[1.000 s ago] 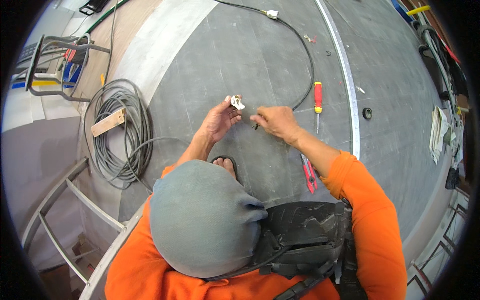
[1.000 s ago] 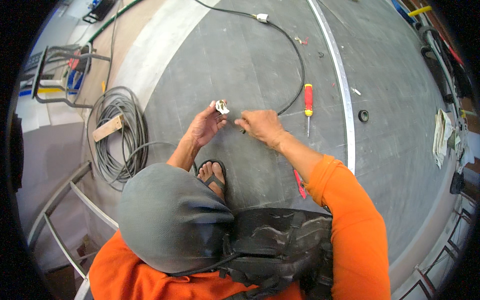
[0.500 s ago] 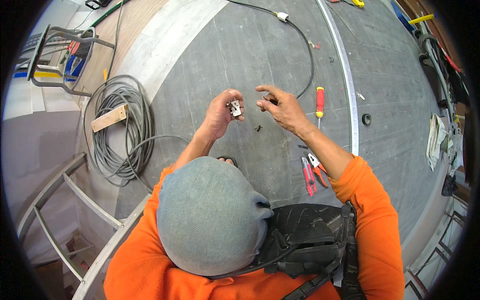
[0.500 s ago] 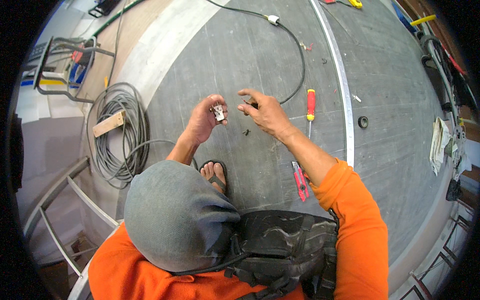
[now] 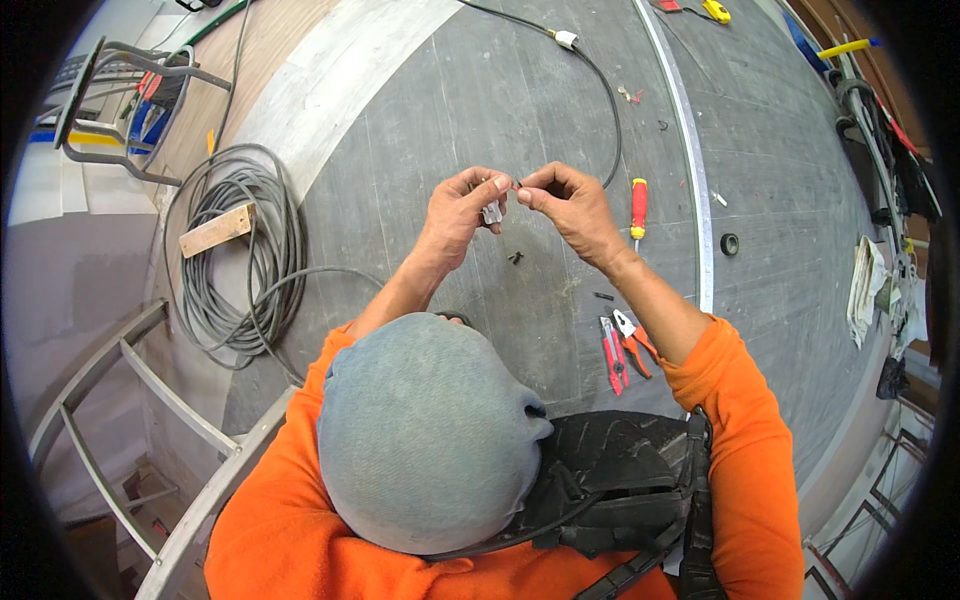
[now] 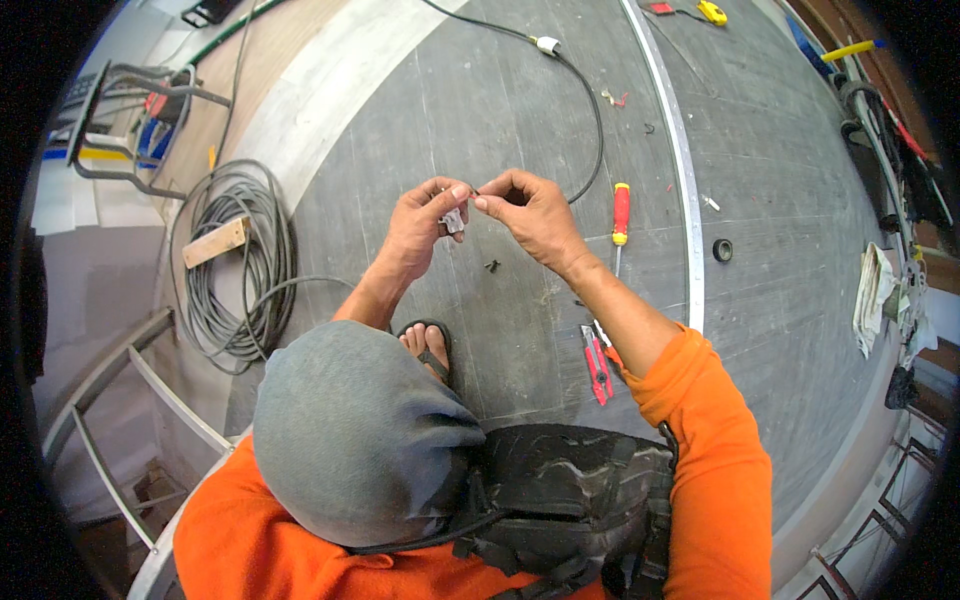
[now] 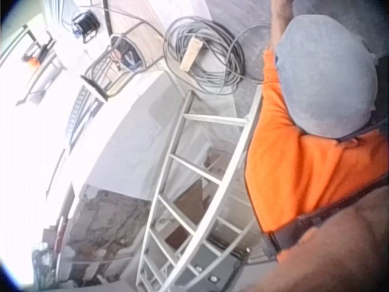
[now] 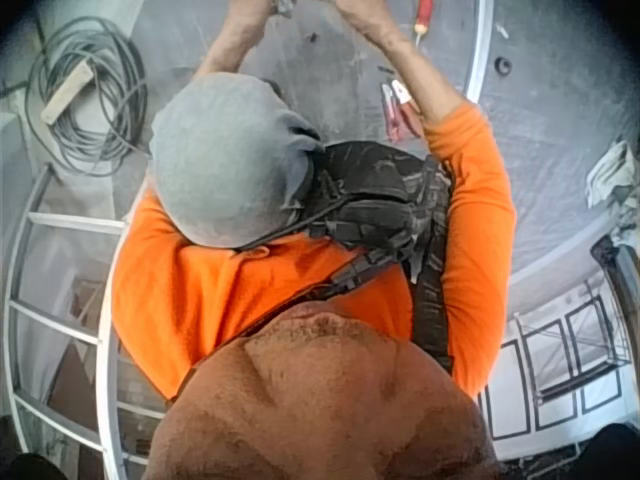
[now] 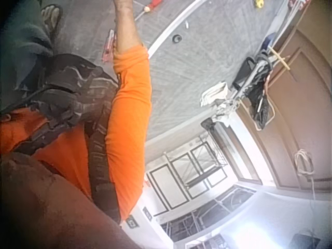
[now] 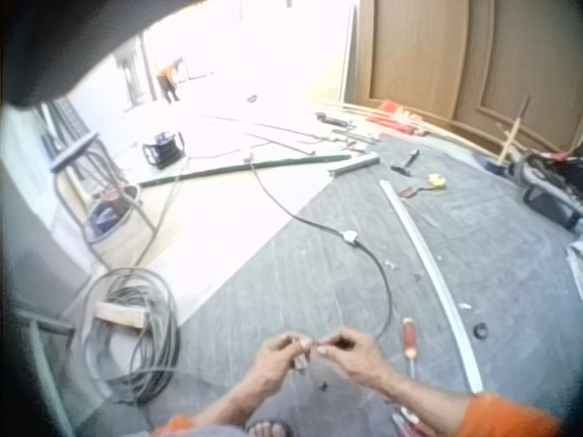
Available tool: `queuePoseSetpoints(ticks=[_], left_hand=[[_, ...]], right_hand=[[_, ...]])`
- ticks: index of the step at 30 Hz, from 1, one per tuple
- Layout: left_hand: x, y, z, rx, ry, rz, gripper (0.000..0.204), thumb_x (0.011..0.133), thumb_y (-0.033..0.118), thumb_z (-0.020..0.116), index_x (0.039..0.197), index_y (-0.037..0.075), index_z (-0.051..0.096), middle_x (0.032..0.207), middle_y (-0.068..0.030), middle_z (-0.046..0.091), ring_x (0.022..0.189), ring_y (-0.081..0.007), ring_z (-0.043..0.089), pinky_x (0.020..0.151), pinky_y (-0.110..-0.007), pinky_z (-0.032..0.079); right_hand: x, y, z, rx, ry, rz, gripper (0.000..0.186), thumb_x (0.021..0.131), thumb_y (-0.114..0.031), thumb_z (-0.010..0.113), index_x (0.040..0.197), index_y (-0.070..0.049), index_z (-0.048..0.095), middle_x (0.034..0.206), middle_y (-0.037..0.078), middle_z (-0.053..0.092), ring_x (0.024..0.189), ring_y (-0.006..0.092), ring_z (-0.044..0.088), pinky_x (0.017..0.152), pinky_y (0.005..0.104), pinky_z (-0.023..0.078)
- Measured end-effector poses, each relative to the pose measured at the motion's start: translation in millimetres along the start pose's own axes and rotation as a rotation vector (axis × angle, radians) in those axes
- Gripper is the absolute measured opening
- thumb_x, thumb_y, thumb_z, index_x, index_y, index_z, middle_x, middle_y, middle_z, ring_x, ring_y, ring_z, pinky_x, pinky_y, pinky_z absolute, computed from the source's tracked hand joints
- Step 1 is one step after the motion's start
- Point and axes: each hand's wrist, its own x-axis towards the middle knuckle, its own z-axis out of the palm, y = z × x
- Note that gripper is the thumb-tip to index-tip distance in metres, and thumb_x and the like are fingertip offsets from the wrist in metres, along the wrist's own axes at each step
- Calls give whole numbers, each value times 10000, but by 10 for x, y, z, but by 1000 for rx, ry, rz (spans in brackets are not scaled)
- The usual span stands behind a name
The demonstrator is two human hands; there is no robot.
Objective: The person sits on the floor and connects wires to a small white electrical connector using a screwdriver. They retrieve a tool from a bag, then continue tightening the connector terminals.
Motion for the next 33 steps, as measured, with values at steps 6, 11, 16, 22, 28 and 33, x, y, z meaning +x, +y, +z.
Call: queuePoseSetpoints(ticks=[6,11,16,22,28,33], left_hand=[[-86,-106,284,-175,37,64,218,1003,282,711,1071,75,694,913,-19,667,813,-130,640,673,-322,550],[-78,-44,274,-322,-67,7,350,1062,339,599,1202,22,649,1043,-66,677,935,-174,665,814,-333,579],[-156,106,146,-418,-134,-23,513,1083,334,541,1413,-58,513,1194,-123,672,1117,-255,680,1022,-428,572],[-161,107,175,-350,-115,-53,514,1074,297,581,1443,-51,501,1240,-136,662,1153,-259,677,1061,-428,558],[-172,78,170,-328,-102,-24,490,1066,308,608,1433,-10,537,1253,-125,669,1134,-228,678,1032,-403,566],[-179,64,192,-315,-116,-12,487,1064,322,618,1414,-11,559,1263,-132,671,1135,-221,681,1023,-398,567]], right_hand=[[-13,-149,23,-4,195,18,198,971,-188,726,1002,7,717,884,48,724,837,93,655,757,259,526],[39,-292,-109,-25,112,184,233,950,-206,742,972,25,710,846,59,712,761,99,622,673,266,487],[24,-686,-173,-47,-72,273,243,918,-241,755,918,-1,717,804,54,694,704,94,583,611,256,439],[10,-609,-186,-83,-116,395,213,848,-206,752,880,2,721,752,59,687,645,90,566,560,252,411],[5,-651,-159,-120,-106,475,198,868,-210,756,885,-19,706,738,34,668,605,64,546,524,217,384],[-2,-628,-188,-61,-100,506,238,829,-211,741,879,21,722,705,60,672,580,88,525,521,253,385]])
